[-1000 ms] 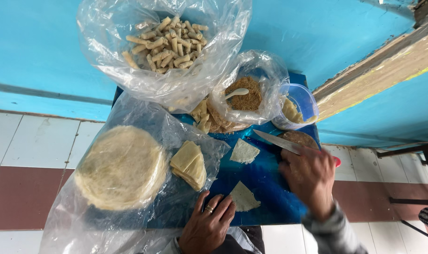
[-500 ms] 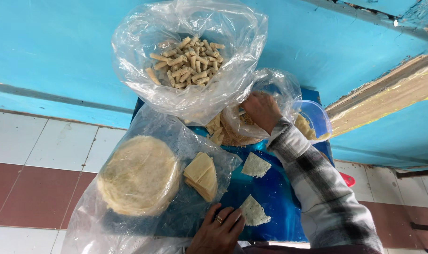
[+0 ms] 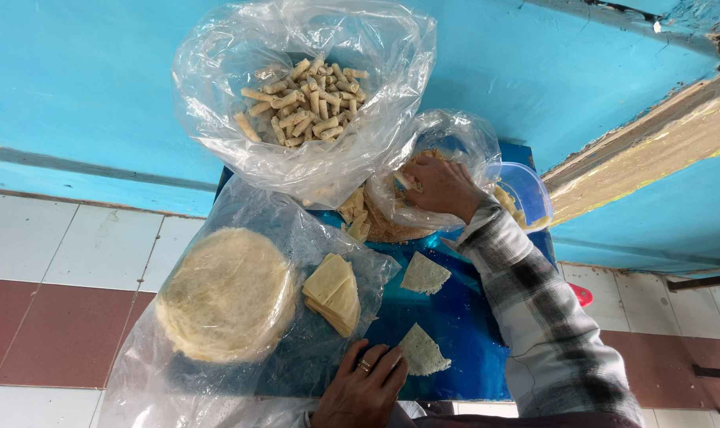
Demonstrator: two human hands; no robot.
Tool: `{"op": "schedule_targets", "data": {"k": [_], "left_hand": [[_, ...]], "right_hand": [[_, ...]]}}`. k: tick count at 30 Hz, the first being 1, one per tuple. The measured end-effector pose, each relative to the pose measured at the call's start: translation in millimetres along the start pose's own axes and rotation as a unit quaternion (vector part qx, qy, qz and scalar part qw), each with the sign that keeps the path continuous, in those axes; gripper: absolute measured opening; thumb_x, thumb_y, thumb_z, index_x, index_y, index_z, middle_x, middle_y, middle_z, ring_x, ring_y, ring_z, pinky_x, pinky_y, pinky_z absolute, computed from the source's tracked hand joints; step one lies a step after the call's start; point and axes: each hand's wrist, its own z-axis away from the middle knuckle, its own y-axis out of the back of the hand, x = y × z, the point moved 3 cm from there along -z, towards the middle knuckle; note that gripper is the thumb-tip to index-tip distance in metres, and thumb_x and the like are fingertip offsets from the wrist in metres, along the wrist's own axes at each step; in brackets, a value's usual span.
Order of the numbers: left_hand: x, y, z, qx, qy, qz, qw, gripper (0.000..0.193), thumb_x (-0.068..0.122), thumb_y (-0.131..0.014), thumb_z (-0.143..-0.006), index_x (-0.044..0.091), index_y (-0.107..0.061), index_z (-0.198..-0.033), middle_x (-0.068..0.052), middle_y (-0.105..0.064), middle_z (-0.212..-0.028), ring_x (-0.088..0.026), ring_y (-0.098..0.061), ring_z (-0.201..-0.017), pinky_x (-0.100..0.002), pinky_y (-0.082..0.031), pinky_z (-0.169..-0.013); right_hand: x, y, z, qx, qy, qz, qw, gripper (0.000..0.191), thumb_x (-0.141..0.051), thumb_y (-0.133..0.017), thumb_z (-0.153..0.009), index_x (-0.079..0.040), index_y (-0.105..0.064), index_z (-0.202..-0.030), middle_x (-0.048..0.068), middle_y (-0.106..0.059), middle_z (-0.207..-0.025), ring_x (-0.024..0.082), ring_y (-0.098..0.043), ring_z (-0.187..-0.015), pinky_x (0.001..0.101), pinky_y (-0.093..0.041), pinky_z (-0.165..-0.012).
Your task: The person takes thin pastry sheets from a stack, spoons brown filling from a plastic bag onto a sheet, and folds the sheet over the filling by hand to form filled snack packets, placing finished pieces aside. They repeat this cycle, occasionally repositioning the stack of sheets and the filling bag on the plastic-covered table.
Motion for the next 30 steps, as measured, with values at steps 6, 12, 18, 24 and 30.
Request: {"op": "schedule_targets", "data": {"k": [6, 12, 18, 24, 30], "left_hand": [[1.5, 5.8, -1.0, 0.011, 0.004, 0.004, 1.0, 0.025, 0.013, -0.062, -0.097, 0.0, -0.068, -0.118, -0.018, -0.063, -0.13, -0.033, -0.057, -0.122, -0.06, -0.04, -0.106], [3.7, 12.9, -3.2, 0.011, 0.015, 0.001, 1.0, 0.026, 0.014, -0.062, -0.097, 0.001, -0.067, -0.12, -0.017, -0.063, -0.131, -0.031, -0.057, -0.122, -0.058, -0.038, -0.107], [4.7, 18.0, -6.8, 0.018, 0.015, -0.004, 1.0, 0.026, 0.014, -0.065, -0.096, 0.002, -0.067, -0.119, -0.015, -0.063, -0.132, -0.031, -0.058, -0.121, -0.058, -0.038, -0.107], [5.0, 23.1, -8.0, 0.017, 0.013, -0.004, 1.0, 0.028, 0.013, -0.066, -0.094, 0.002, -0.067, -0.12, -0.015, -0.063, -0.133, -0.031, -0.058, -0.121, -0.057, -0.039, -0.108], [4.2, 23.2, -9.7, 0.016, 0.005, -0.001, 1.0, 0.028, 0.013, -0.066, -0.094, 0.001, -0.067, -0.119, -0.016, -0.063, -0.132, -0.032, -0.058, -0.121, -0.057, -0.038, -0.108]], "right_hand": [[21.7, -21.7, -6.5, -0.01, -0.044, -0.052, 0.998, 0.014, -0.022, -0.071, -0.095, -0.01, -0.065, -0.093, 0.008, -0.071, -0.08, 0.023, -0.071, -0.069, 0.0365, -0.059, -0.063], [27.4, -2.0, 4.9, 0.08, -0.084, -0.143, 0.983, 0.031, -0.023, -0.079, -0.089, -0.006, -0.06, -0.106, 0.009, -0.075, -0.083, 0.021, -0.075, -0.071, 0.0353, -0.061, -0.065], [0.6, -10.0, 11.2, 0.055, -0.029, -0.339, 0.939, 0.026, -0.014, -0.082, -0.092, -0.002, -0.06, -0.102, 0.014, -0.075, -0.09, 0.02, -0.077, -0.082, 0.033, -0.064, -0.07], [29.9, 13.7, 20.0, 0.131, -0.21, -0.52, 0.817, 0.024, -0.014, -0.075, -0.094, -0.001, -0.059, -0.108, 0.013, -0.074, -0.093, 0.018, -0.077, -0.081, 0.031, -0.067, -0.069], [11.7, 0.2, 13.7, 0.102, -0.21, -0.388, 0.892, 0.023, -0.021, -0.07, -0.1, -0.001, -0.062, -0.107, 0.012, -0.075, -0.089, 0.016, -0.076, -0.077, 0.03, -0.064, -0.064]]}}
